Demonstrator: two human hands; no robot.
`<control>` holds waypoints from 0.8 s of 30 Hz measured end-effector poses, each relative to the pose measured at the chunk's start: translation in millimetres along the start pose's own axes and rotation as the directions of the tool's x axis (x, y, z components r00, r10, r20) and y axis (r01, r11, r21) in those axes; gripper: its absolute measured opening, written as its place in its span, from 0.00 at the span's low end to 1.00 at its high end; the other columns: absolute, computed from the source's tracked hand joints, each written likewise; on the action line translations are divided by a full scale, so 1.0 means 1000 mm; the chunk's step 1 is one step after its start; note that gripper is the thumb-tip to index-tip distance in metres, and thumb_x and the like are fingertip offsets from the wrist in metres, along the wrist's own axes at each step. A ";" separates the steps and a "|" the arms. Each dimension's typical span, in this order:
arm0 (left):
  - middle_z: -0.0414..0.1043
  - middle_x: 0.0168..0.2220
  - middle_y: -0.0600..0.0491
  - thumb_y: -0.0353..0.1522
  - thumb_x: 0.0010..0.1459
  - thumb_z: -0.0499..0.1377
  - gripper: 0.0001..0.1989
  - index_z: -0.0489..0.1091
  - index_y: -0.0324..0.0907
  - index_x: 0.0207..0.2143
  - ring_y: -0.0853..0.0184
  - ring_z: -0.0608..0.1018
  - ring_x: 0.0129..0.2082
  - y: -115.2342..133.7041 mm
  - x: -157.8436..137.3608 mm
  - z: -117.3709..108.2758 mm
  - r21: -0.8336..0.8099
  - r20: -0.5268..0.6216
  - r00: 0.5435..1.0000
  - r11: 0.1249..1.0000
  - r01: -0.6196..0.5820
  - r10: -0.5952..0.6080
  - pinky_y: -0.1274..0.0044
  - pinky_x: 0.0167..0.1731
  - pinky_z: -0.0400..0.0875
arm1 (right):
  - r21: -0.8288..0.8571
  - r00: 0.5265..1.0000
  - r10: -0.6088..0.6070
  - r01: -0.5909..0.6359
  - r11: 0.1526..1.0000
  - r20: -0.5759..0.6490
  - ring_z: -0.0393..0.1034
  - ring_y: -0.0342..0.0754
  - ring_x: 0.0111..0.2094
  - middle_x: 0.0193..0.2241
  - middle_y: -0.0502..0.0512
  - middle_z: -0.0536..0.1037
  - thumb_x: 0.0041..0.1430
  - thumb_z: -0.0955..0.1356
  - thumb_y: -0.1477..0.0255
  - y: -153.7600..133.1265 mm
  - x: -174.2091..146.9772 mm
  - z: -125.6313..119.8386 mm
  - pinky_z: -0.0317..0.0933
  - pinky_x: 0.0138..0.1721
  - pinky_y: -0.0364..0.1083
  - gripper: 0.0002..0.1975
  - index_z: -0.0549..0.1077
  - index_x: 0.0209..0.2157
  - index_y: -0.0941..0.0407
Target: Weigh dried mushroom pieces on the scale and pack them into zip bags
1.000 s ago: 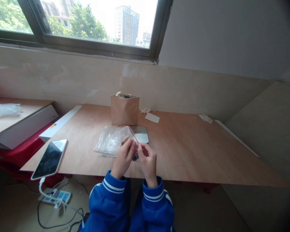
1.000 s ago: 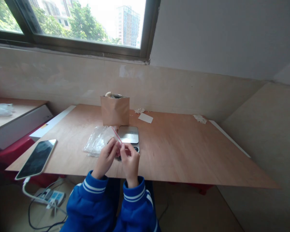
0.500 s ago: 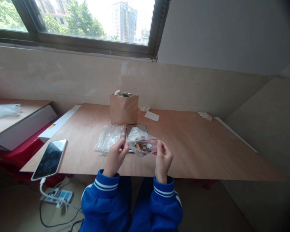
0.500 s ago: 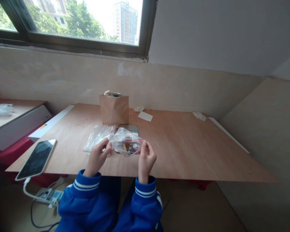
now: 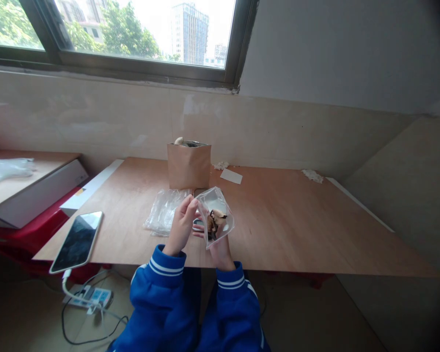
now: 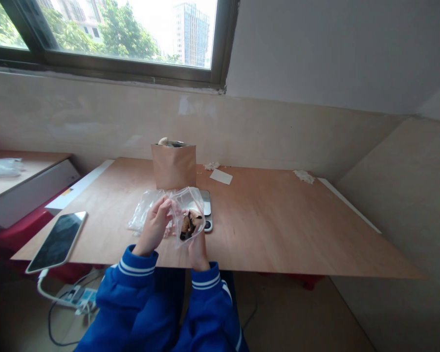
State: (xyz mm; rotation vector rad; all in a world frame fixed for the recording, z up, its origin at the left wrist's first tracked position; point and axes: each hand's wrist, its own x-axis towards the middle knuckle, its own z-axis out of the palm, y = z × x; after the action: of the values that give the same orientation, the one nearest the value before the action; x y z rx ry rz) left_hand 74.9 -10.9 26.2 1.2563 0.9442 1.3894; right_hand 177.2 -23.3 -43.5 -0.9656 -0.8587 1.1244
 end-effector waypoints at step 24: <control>0.71 0.36 0.49 0.26 0.57 0.55 0.06 0.71 0.42 0.35 0.64 0.75 0.35 -0.003 0.020 0.001 0.683 0.425 0.883 0.569 -0.458 0.201 0.71 0.38 0.72 | 0.296 0.943 0.333 -0.319 0.900 0.003 0.72 0.47 0.22 0.28 0.54 0.80 0.59 0.60 0.49 -0.017 0.004 -0.007 0.59 0.15 0.41 0.28 0.73 0.46 0.57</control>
State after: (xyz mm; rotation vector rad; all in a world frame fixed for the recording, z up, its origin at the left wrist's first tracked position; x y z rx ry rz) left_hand 77.1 9.0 27.2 2.3504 1.1682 0.9998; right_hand 190.3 -23.7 -30.0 -0.9023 -0.4787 1.4642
